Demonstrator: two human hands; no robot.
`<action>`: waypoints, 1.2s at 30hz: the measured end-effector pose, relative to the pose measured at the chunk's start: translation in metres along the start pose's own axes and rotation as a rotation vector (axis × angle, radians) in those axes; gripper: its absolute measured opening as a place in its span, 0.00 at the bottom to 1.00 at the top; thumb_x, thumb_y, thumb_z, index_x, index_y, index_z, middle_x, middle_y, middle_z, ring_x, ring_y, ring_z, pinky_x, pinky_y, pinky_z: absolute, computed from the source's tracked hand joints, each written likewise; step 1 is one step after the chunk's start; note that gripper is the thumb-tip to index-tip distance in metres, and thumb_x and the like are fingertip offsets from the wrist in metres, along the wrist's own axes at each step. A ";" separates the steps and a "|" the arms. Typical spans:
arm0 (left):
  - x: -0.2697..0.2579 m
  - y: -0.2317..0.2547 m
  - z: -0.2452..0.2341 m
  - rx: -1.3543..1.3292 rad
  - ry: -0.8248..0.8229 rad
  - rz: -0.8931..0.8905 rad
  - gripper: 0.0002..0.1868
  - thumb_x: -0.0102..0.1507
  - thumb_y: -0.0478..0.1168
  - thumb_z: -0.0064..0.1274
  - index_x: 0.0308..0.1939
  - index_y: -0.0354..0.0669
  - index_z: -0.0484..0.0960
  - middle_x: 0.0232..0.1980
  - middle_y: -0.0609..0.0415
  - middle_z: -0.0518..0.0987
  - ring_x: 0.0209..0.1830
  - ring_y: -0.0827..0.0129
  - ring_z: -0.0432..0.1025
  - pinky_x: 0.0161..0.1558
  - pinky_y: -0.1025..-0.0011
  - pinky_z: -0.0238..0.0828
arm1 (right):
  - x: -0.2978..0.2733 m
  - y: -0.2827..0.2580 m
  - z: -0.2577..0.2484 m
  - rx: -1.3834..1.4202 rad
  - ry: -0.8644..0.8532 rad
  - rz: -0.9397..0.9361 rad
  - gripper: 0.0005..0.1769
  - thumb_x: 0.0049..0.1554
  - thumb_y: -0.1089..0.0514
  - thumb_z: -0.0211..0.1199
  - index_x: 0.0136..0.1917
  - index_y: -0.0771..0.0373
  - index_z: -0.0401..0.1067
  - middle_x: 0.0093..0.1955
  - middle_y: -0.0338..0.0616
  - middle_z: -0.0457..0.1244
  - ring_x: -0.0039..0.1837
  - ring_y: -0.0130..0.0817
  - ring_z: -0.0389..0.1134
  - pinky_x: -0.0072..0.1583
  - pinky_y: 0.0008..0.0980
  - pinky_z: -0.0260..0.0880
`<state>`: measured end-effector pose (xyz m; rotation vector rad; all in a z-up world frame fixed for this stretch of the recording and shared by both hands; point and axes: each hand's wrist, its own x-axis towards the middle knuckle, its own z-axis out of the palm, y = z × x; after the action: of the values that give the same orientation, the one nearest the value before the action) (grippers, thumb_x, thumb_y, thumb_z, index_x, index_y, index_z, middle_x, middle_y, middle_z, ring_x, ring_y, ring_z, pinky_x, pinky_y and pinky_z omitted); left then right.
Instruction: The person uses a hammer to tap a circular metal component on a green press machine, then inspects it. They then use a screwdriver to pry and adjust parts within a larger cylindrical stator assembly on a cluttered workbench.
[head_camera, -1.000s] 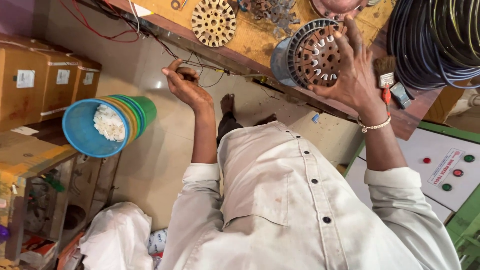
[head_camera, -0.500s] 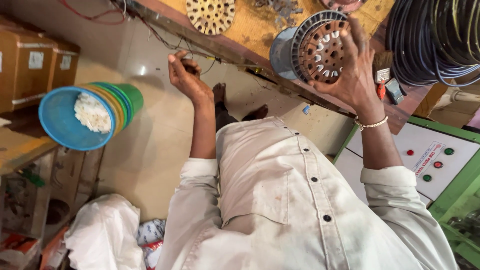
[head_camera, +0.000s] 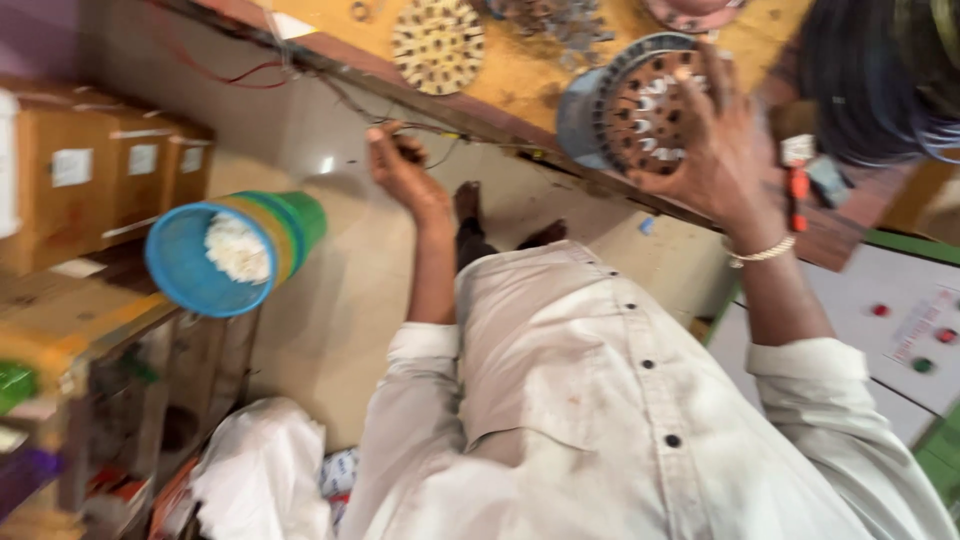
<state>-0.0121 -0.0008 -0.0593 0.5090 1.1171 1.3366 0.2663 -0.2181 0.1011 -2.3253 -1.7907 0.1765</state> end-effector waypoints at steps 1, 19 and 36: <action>0.002 -0.003 -0.001 0.005 0.002 0.001 0.24 0.70 0.59 0.51 0.38 0.40 0.81 0.26 0.61 0.69 0.25 0.77 0.62 0.27 0.75 0.54 | 0.000 -0.001 0.001 0.005 -0.046 0.056 0.76 0.43 0.37 0.86 0.88 0.44 0.37 0.88 0.57 0.38 0.87 0.64 0.43 0.79 0.67 0.55; 0.061 -0.031 0.046 1.169 -0.538 0.664 0.08 0.66 0.41 0.55 0.44 0.41 0.81 0.45 0.47 0.81 0.51 0.55 0.72 0.58 0.55 0.68 | -0.052 0.005 -0.039 0.544 0.537 0.088 0.33 0.68 0.46 0.69 0.77 0.60 0.58 0.70 0.52 0.58 0.63 0.37 0.65 0.57 0.31 0.64; 0.106 -0.063 0.100 1.935 -0.697 0.158 0.70 0.47 0.64 0.73 0.82 0.66 0.40 0.85 0.35 0.30 0.81 0.22 0.31 0.71 0.32 0.47 | -0.204 -0.006 0.010 0.750 0.700 0.757 0.07 0.69 0.68 0.60 0.58 0.71 0.75 0.50 0.49 0.71 0.47 0.32 0.73 0.50 0.29 0.74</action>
<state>0.0899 0.1124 -0.1048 2.2139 1.4306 -0.3170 0.2062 -0.4129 0.0871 -1.9804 -0.3691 0.0915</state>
